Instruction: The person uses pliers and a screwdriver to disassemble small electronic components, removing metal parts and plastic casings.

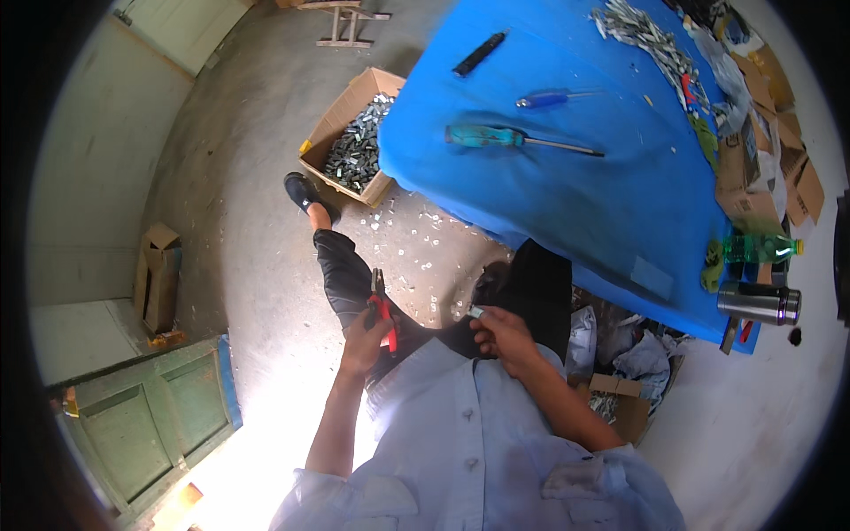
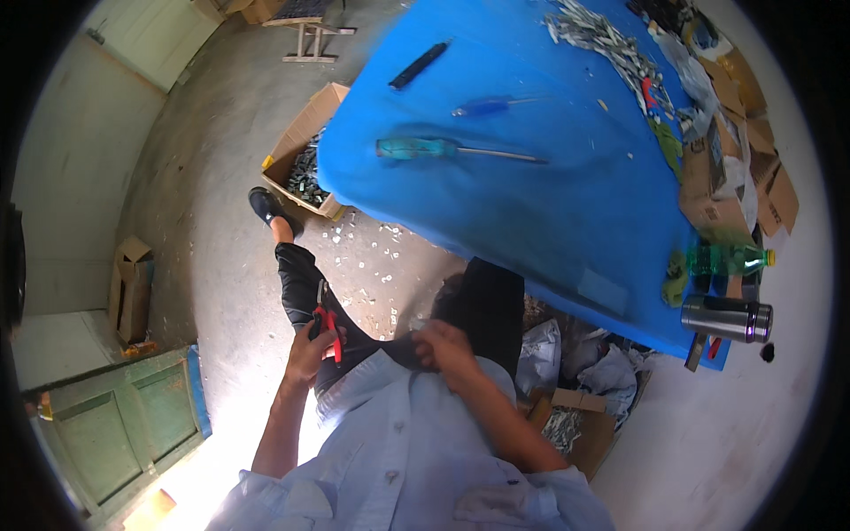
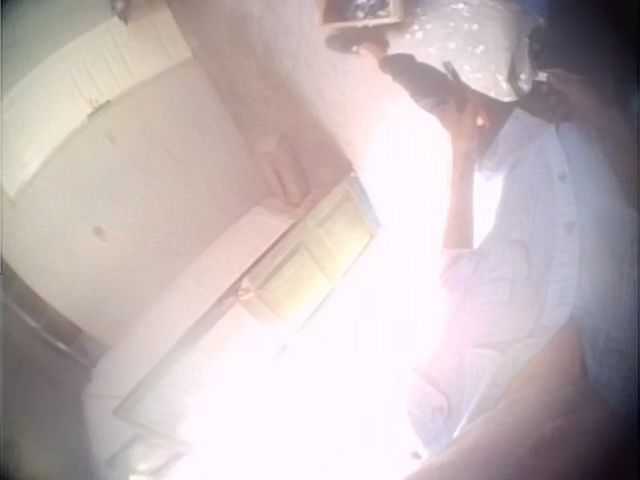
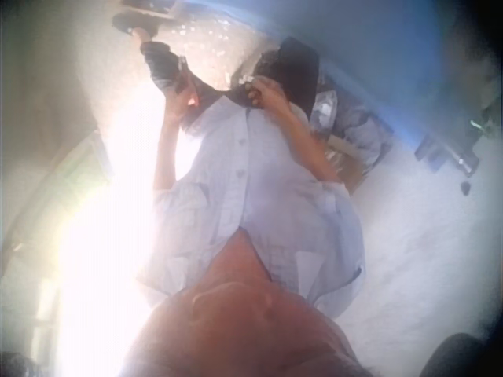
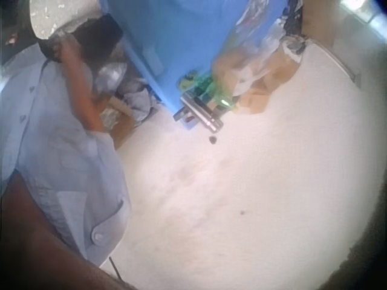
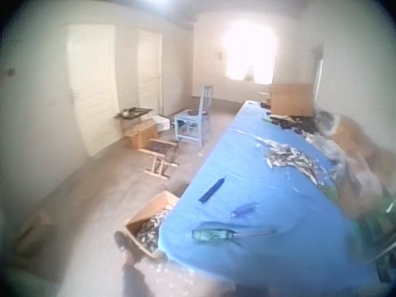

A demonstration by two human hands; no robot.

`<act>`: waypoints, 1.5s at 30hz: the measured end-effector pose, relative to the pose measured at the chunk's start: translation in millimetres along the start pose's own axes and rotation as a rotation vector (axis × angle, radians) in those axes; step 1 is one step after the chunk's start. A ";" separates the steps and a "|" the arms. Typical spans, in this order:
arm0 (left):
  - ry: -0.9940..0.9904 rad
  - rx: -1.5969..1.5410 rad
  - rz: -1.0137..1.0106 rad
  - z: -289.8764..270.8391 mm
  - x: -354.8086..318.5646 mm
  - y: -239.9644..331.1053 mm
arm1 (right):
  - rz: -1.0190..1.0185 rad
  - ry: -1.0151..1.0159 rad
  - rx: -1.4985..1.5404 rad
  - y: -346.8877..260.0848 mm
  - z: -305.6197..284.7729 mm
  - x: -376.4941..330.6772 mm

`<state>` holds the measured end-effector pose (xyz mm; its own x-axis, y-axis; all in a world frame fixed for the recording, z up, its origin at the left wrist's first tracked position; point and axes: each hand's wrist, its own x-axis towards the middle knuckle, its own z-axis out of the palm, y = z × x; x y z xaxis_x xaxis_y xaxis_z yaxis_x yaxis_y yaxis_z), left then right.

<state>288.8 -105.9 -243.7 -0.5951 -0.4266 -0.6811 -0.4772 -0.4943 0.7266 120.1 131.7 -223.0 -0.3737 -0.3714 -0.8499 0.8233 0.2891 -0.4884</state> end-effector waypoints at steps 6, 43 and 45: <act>0.020 -0.119 -0.014 -14.2 -6.8 -5.3 | -0.102 -0.092 -0.149 -21.8 41.3 4.9; 0.191 0.464 0.605 26.1 -46.5 115.3 | -1.206 0.205 -0.587 -72.9 65.9 -57.1; 0.215 0.516 0.706 35.7 -40.7 140.2 | -1.167 0.249 -0.546 -73.0 54.0 -62.8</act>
<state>223.1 -130.8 -110.9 -0.7505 -0.6604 -0.0248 -0.3082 0.3166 0.8971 106.6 86.3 -123.3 -0.8607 -0.4895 0.1398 -0.2922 0.2501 -0.9231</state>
